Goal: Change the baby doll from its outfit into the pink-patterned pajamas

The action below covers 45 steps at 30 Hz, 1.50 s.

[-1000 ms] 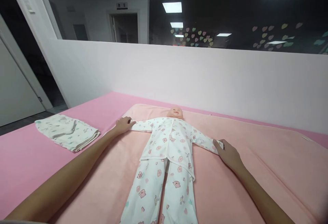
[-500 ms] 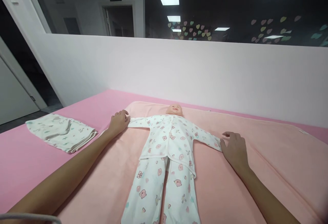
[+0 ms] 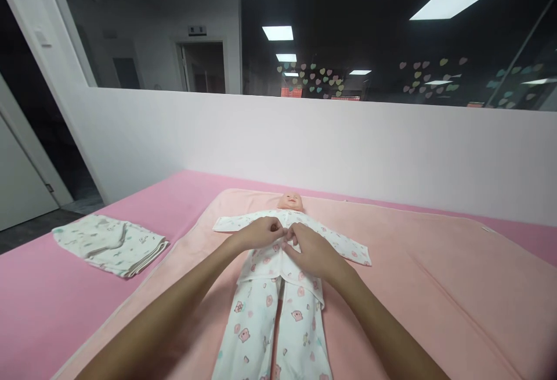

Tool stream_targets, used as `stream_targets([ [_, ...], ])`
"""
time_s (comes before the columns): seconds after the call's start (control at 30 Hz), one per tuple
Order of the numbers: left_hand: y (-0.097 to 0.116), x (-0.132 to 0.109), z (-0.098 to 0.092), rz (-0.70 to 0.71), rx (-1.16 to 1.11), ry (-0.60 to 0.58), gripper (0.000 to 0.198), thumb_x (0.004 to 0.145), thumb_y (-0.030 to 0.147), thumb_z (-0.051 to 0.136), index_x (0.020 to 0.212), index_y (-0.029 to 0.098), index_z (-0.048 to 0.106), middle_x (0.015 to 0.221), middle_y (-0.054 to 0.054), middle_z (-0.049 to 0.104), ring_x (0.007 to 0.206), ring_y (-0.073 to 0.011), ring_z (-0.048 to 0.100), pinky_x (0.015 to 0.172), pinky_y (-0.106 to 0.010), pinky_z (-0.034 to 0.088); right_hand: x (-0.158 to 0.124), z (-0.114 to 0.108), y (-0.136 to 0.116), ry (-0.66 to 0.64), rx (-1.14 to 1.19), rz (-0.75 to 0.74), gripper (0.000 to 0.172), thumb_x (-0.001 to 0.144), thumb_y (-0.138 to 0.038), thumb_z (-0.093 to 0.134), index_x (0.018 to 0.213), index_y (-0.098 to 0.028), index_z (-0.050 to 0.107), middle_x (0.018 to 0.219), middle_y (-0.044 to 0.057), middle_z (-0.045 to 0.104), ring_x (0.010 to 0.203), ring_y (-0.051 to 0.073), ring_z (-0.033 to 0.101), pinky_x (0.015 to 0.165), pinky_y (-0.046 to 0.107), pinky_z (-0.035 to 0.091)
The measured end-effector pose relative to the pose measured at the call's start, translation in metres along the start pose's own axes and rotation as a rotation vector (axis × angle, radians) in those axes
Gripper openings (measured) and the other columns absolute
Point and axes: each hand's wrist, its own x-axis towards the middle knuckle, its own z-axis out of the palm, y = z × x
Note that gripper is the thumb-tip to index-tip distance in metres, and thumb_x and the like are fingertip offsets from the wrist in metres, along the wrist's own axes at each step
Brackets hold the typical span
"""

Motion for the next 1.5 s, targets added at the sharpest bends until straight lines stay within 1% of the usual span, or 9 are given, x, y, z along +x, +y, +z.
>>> stream_targets([
  [0.23, -0.008, 0.0, -0.015, 0.069, -0.101, -0.25, 0.027, 0.088, 0.044, 0.063, 0.097, 0.021, 0.073, 0.085, -0.002, 0.061, 0.072, -0.0149, 0.048, 0.064, -0.027, 0.035, 0.014, 0.009, 0.026, -0.1, 0.242, -0.019, 0.024, 0.098, -0.042, 0.057, 0.099, -0.019, 0.062, 0.092, 0.001, 0.056, 0.079, 0.012, 0.047, 0.07, 0.023, 0.037],
  [0.47, -0.012, 0.003, -0.02, 0.083, -0.161, -0.305, 0.029, 0.086, 0.049, 0.067, 0.087, 0.021, 0.067, 0.079, 0.0, 0.047, 0.069, -0.0141, 0.036, 0.062, -0.027, 0.029, 0.016, 0.013, 0.028, -0.065, 0.341, 0.01, 0.022, 0.095, -0.039, 0.059, 0.094, -0.017, 0.062, 0.084, -0.001, 0.051, 0.074, 0.01, 0.043, 0.067, 0.021, 0.035],
  [0.57, -0.015, 0.005, -0.019, 0.074, -0.163, -0.3, 0.029, 0.086, 0.05, 0.067, 0.085, 0.021, 0.067, 0.079, 0.0, 0.048, 0.068, -0.0143, 0.036, 0.062, -0.028, 0.029, 0.017, 0.016, 0.029, -0.024, 0.314, 0.018, 0.021, 0.094, -0.038, 0.06, 0.093, -0.017, 0.062, 0.082, -0.001, 0.053, 0.072, 0.01, 0.043, 0.066, 0.021, 0.034],
  [0.73, -0.017, 0.006, -0.018, 0.059, -0.155, -0.277, 0.028, 0.086, 0.048, 0.066, 0.092, 0.021, 0.073, 0.083, -0.002, 0.056, 0.07, -0.0151, 0.042, 0.064, -0.028, 0.033, 0.015, 0.015, 0.03, -0.032, 0.305, -0.051, 0.023, 0.095, -0.041, 0.062, 0.099, -0.019, 0.068, 0.096, 0.001, 0.06, 0.074, 0.01, 0.043, 0.068, 0.022, 0.035],
  [0.93, -0.013, 0.002, -0.022, 0.038, -0.202, -0.271, 0.033, 0.084, 0.051, 0.069, 0.093, 0.02, 0.076, 0.087, -0.003, 0.06, 0.072, -0.0149, 0.047, 0.065, -0.027, 0.036, 0.014, 0.016, 0.036, 0.042, 0.345, -0.004, 0.031, 0.093, -0.047, 0.067, 0.109, -0.02, 0.064, 0.106, 0.0, 0.061, 0.067, 0.007, 0.038, 0.065, 0.021, 0.036],
  [1.07, -0.012, 0.011, -0.018, 0.005, -0.272, -0.17, 0.039, 0.08, 0.054, 0.072, 0.094, 0.018, 0.072, 0.086, -0.003, 0.059, 0.069, -0.0143, 0.048, 0.062, -0.027, 0.036, 0.025, 0.012, 0.041, 0.104, 0.362, 0.056, 0.039, 0.094, -0.053, 0.064, 0.115, -0.02, 0.064, 0.111, 0.002, 0.061, 0.07, 0.007, 0.043, 0.067, 0.021, 0.041],
  [1.17, -0.013, 0.026, -0.009, -0.012, -0.259, -0.038, 0.041, 0.08, 0.057, 0.071, 0.077, 0.017, 0.061, 0.07, 0.0, 0.05, 0.059, -0.0124, 0.039, 0.056, -0.028, 0.028, 0.042, 0.014, 0.047, 0.115, 0.373, 0.162, 0.04, 0.091, -0.053, 0.064, 0.109, -0.017, 0.067, 0.108, 0.005, 0.062, 0.074, 0.009, 0.048, 0.061, 0.019, 0.04],
  [1.27, -0.019, 0.039, -0.001, -0.015, -0.254, 0.0, 0.045, 0.08, 0.057, 0.069, 0.067, 0.019, 0.048, 0.061, 0.003, 0.041, 0.055, -0.0114, 0.032, 0.056, -0.029, 0.023, 0.055, 0.018, 0.054, 0.086, 0.397, 0.201, 0.042, 0.088, -0.054, 0.067, 0.108, -0.016, 0.07, 0.101, 0.005, 0.062, 0.076, 0.011, 0.051, 0.06, 0.018, 0.039],
  [1.5, -0.03, 0.044, -0.003, -0.043, -0.297, -0.036, 0.038, 0.079, 0.056, 0.068, 0.079, 0.018, 0.061, 0.069, 0.001, 0.05, 0.062, -0.0133, 0.041, 0.058, -0.027, 0.028, 0.06, 0.019, 0.06, 0.055, 0.426, 0.205, 0.04, 0.084, -0.055, 0.072, 0.095, -0.017, 0.076, 0.086, 0.002, 0.063, 0.071, 0.01, 0.048, 0.062, 0.019, 0.035],
])
